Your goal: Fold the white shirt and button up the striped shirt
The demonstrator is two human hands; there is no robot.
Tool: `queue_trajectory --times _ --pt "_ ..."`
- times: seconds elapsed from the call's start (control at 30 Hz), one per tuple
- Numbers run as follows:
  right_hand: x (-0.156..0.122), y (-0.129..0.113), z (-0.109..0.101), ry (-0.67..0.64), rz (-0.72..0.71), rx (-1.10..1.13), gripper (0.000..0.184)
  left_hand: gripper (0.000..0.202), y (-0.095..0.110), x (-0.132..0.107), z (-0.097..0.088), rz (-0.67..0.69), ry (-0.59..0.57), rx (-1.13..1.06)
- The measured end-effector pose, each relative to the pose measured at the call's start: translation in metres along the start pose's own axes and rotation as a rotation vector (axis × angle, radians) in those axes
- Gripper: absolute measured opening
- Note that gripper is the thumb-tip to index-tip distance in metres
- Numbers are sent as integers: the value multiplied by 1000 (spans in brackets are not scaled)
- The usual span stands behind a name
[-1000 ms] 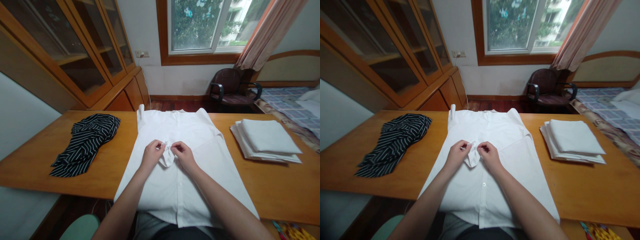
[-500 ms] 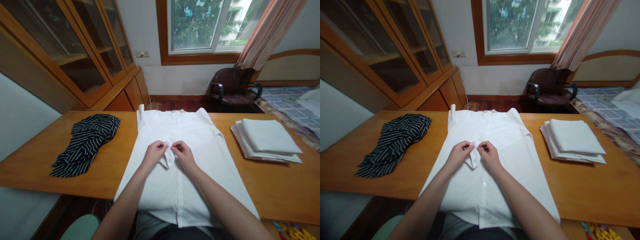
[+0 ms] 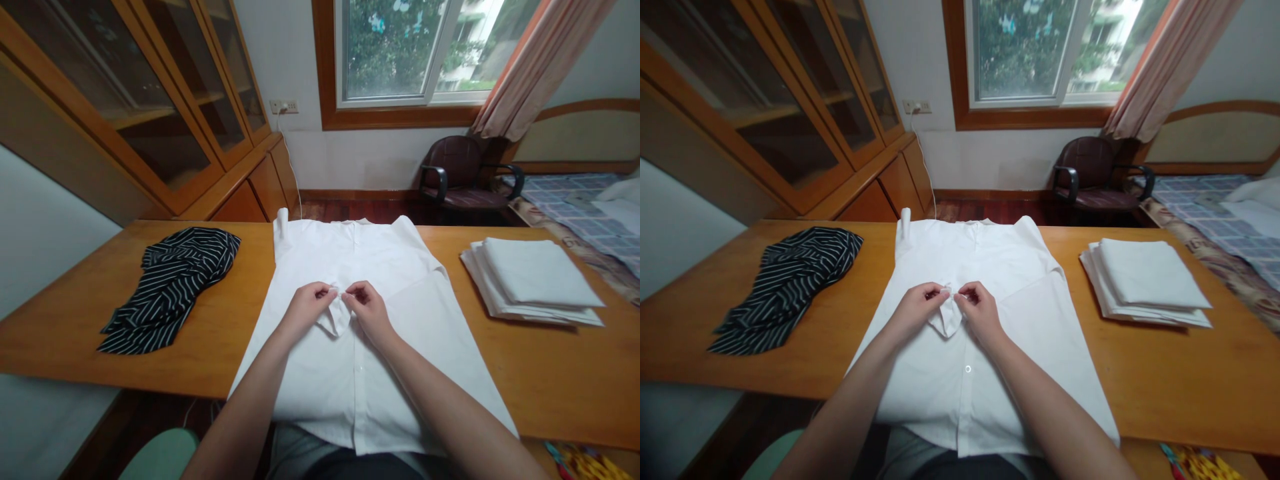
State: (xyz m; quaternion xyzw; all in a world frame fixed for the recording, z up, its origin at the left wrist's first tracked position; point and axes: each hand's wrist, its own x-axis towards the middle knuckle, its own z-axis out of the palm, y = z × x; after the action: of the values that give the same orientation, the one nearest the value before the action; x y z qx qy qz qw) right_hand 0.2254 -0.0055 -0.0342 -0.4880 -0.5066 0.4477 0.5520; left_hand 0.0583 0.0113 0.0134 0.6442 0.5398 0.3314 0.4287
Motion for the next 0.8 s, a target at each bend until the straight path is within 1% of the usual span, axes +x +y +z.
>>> queue_trajectory --times 0.3,0.4,0.47,0.53,0.67,0.8 --pt "1 4 -1 7 -37 -50 13 27 -1 1 0 -1 -45 5" --pt "1 5 -1 12 -39 -63 13 35 -3 2 -2 2 -66 7" --pt "1 4 -1 15 -36 -61 13 43 -6 2 -3 -6 -59 -30" --pt "0 4 -1 13 -33 -63 12 46 -8 2 -4 -7 -63 -77" --pt "0 4 -1 9 -26 -67 10 34 -10 4 -5 0 -134 -113" --pt "0 3 -1 -2 -27 -72 9 28 -12 8 -3 -41 -152 -157"
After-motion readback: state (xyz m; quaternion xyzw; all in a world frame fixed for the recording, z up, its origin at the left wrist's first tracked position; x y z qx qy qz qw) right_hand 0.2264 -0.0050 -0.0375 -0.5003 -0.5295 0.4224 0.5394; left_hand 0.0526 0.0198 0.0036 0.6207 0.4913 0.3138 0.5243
